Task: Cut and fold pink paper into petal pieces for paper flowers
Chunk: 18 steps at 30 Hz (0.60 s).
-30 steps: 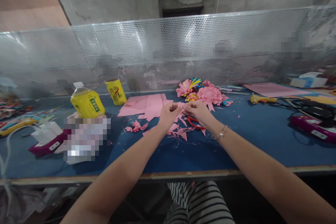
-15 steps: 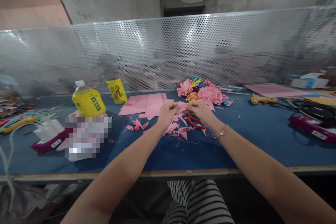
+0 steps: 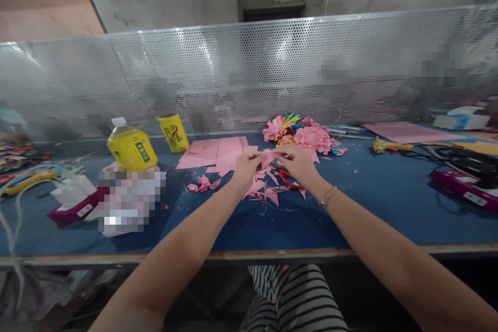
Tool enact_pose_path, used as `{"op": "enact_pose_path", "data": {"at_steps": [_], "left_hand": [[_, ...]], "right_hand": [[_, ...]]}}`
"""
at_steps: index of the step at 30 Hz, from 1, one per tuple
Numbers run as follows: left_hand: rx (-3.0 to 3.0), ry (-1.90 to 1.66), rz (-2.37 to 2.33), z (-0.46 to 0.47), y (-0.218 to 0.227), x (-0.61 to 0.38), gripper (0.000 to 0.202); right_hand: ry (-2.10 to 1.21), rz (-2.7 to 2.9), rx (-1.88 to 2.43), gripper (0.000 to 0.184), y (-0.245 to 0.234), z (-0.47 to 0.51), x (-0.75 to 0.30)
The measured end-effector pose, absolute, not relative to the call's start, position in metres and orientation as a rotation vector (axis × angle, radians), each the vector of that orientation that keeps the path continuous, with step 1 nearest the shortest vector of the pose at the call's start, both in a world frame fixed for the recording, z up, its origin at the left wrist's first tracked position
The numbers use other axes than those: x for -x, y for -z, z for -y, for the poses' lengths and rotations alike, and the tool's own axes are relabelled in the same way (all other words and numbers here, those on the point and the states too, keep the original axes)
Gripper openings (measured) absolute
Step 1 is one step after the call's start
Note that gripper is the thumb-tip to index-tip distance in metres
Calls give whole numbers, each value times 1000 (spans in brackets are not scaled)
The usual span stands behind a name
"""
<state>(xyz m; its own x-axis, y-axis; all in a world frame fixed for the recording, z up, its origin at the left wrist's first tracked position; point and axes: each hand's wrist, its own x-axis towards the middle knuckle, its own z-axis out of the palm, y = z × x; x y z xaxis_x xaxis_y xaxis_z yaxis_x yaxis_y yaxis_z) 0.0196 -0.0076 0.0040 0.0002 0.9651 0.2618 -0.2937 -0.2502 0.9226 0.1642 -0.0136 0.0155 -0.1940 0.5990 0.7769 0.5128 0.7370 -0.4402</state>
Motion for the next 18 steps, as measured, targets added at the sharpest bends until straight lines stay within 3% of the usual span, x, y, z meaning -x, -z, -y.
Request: {"op": "enact_pose_path", "data": {"at_steps": [7, 18], "left_hand": [[-1048, -1452, -772, 11, -6, -22, 17], [-937, -1445, -727, 17, -13, -21, 2]], "right_hand": [[57, 1892, 805, 9, -16, 15, -163], [298, 2023, 599, 16, -9, 11, -163]]}}
